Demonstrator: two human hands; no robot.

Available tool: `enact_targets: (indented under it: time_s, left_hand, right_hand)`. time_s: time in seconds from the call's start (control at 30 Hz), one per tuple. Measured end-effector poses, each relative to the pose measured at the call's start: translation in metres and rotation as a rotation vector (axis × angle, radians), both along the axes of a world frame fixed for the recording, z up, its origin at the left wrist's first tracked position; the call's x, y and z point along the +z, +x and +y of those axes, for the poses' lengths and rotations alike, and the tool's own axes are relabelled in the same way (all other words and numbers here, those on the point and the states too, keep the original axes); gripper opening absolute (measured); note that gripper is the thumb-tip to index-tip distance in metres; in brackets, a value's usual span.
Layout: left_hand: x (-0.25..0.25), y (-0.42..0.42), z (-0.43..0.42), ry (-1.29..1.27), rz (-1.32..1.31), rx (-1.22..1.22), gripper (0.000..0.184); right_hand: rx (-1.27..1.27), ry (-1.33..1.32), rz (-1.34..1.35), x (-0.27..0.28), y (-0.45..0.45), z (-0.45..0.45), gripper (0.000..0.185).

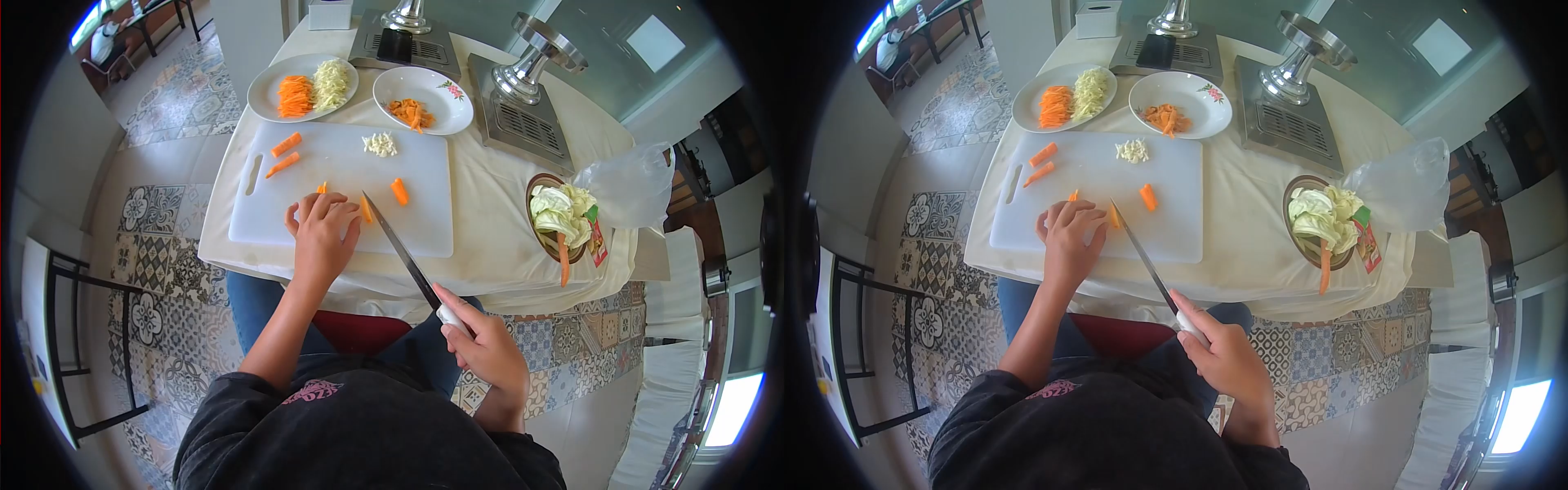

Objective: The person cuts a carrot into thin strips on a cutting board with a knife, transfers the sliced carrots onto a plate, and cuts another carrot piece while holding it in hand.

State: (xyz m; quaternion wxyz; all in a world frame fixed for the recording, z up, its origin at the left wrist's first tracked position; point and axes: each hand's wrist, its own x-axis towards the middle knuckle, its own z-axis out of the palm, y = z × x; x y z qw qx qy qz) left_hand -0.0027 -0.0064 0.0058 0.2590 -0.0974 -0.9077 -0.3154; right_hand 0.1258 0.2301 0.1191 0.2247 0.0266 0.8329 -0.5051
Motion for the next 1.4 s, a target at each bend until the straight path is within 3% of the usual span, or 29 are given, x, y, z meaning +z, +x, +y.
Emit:
enact_targets:
  time_s: [0.4, 0.87, 1.4]
  left_hand:
    - [-0.003, -0.006, 0.005, -0.101, -0.024, -0.051, 0.03]
    - [-0.006, -0.007, 0.005, -0.027, -0.022, -0.053, 0.019]
    - [-0.004, -0.002, 0.004, -0.004, 0.064, -0.075, 0.016]
  right_hand:
    - [-0.041, -0.005, -0.022, 0.001, 0.001, 0.001, 0.058]
    - [0.02, 0.006, -0.035, -0.007, -0.012, -0.007, 0.058]
    - [0.019, 0.051, 0.16, -0.015, -0.018, -0.028, 0.056]
